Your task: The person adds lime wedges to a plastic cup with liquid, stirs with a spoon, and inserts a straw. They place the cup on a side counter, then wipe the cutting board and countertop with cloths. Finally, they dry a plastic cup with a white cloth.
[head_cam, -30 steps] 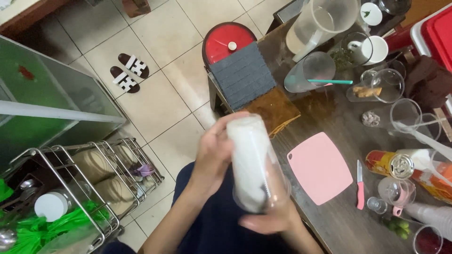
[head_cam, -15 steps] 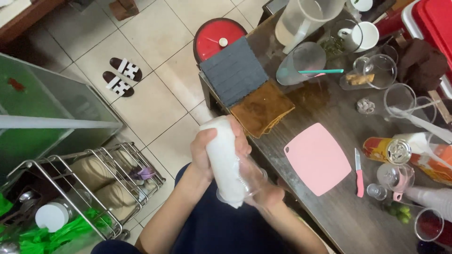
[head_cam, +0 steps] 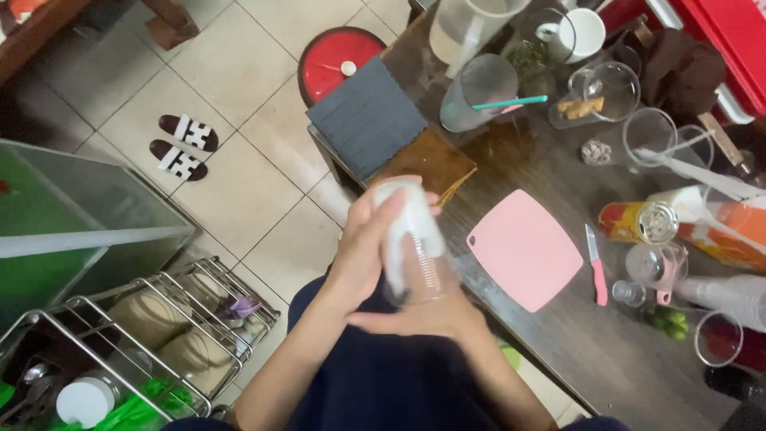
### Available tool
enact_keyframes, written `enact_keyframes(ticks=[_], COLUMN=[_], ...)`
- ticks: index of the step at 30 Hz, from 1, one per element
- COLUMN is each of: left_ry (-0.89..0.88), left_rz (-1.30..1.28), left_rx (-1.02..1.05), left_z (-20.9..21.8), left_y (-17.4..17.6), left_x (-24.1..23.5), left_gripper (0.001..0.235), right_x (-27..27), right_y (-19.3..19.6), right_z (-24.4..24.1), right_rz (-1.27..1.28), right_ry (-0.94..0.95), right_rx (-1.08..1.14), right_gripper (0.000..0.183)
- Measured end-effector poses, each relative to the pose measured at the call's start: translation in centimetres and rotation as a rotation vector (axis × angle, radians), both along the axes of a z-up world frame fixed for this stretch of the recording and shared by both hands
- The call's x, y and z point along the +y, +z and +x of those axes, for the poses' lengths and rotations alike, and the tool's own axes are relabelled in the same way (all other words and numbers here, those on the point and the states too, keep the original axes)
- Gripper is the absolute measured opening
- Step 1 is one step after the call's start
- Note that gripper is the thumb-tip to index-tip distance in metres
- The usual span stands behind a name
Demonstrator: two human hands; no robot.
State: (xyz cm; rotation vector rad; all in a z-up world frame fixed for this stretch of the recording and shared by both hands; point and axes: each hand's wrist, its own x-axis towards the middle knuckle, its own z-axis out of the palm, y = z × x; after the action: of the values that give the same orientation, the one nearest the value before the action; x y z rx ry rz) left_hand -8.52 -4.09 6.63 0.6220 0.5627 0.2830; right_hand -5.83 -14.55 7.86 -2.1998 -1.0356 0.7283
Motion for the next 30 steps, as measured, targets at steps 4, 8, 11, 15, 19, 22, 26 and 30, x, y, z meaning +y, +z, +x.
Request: enact_keyframes(ticks=[4, 8, 11, 15, 19, 22, 26, 30], left_ry=[-0.059, -0.17, -0.222, -0.184, -0.119, -0.122, -0.095, -0.074], left_rz=[0.002, -0.114, -0.368, -0.545, -0.155, 0.118, 0.059, -0.032], left_rx=[0.28, -0.186, -0.572, -0.885, -0.589, -0.013, 0.194, 0.101], left_z=[1.2, 0.7, 0.7, 1.0, 0.5, 0.0, 1.0, 1.2], left_y=[0.2, -5.4, -7.8, -8.9, -5.5, -2.2, 2.8, 2.0], left_x=[0.1, -0.1, -0.6, -2.0, -0.8, 0.4, 0.6, 0.6], left_gripper=[0.04, 0.031, 0.041, 0.048, 0.063, 0.058, 0.043, 0.016], right_x=[-2.1, -5.8, -6.2, -6.2, -6.2, -6.4, -2.2, -3.5], right_y=[-3.9, -10.5, -10.4, -10.3, -9.9, -9.2, -1.2, -2.6], right_z=[-0.6, -0.8, -0.4, 0.5, 1.2, 1.5, 1.3, 0.6], right_rz=[0.13, 0.516, 0.495, 0.47, 0.451, 0.423, 0.348, 0.131], right_ry=[-0.025, -0.072, -0.063, -0.025, -0.008, -0.016, 0.047, 0.158], right_rx=[0.031, 0.351, 0.285, 0.182, 0.114, 0.035, 0.097, 0.249], right_gripper=[0.129, 0.151, 0.153, 0.155, 0.156, 0.158, 0.114, 0.13])
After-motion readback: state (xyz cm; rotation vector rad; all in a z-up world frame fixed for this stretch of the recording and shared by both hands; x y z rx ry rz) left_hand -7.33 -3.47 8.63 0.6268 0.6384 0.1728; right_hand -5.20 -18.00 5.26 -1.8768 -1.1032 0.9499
